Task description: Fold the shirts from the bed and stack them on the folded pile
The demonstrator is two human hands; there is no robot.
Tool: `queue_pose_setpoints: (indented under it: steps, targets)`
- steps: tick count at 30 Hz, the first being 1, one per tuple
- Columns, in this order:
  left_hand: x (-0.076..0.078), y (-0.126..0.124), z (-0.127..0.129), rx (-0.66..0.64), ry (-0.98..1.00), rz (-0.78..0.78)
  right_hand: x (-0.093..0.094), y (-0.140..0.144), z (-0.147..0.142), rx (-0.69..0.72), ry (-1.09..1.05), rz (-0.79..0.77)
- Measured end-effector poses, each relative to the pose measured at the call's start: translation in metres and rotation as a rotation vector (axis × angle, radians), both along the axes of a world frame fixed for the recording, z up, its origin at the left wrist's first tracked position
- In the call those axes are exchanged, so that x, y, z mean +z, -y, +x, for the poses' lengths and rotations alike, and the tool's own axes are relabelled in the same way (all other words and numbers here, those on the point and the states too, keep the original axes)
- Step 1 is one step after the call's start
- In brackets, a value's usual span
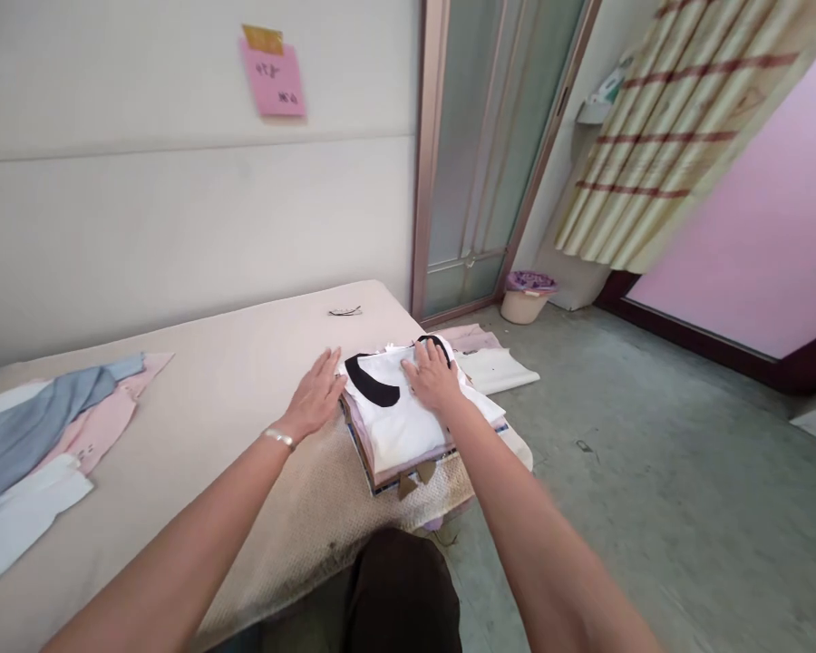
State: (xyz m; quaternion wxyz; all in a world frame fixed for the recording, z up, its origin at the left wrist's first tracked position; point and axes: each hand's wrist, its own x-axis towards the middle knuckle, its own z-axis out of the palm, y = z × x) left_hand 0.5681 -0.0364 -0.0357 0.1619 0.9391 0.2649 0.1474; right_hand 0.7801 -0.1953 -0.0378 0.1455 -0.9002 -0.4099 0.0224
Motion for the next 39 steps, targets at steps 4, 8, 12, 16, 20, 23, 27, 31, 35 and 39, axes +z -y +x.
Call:
queue_pose_setpoints:
  steps: [4, 8, 12, 16, 20, 23, 27, 31, 35, 39]
  targets:
    - [-0.037, 0.017, -0.135, 0.140, -0.017, 0.106, 0.022, 0.038, -0.084, 0.145, 0.111, 0.159]
    - [-0.089, 0.040, -0.228, 0.276, -0.132, 0.187, 0.020, 0.048, -0.151, 0.248, 0.159, 0.014]
    - [-0.102, 0.046, -0.244, 0.298, -0.142, 0.233, 0.017, 0.022, -0.165, 0.180, 0.260, -0.096]
    - [-0.097, 0.045, -0.239, 0.294, -0.117, 0.245, 0.015, 0.000, -0.164, 0.178, 0.330, -0.181]
    - [-0.097, 0.045, -0.241, 0.295, -0.094, 0.242, 0.009, -0.006, -0.170, 0.191, 0.359, -0.237]
    - [-0.098, 0.045, -0.242, 0.294, -0.094, 0.238, 0.006, -0.008, -0.172, 0.175, 0.360, -0.236]
    - [-0.096, 0.046, -0.241, 0.300, -0.095, 0.227, 0.006, -0.012, -0.169, 0.146, 0.365, -0.188]
    - [-0.095, 0.047, -0.242, 0.300, -0.088, 0.215, 0.006, -0.011, -0.161, 0.038, 0.304, -0.185]
    - [-0.093, 0.049, -0.241, 0.308, -0.067, 0.199, 0.003, -0.008, -0.159, 0.126, 0.363, -0.177]
    - [-0.092, 0.049, -0.240, 0.311, -0.076, 0.192, 0.000, -0.009, -0.162, 0.169, 0.372, -0.204]
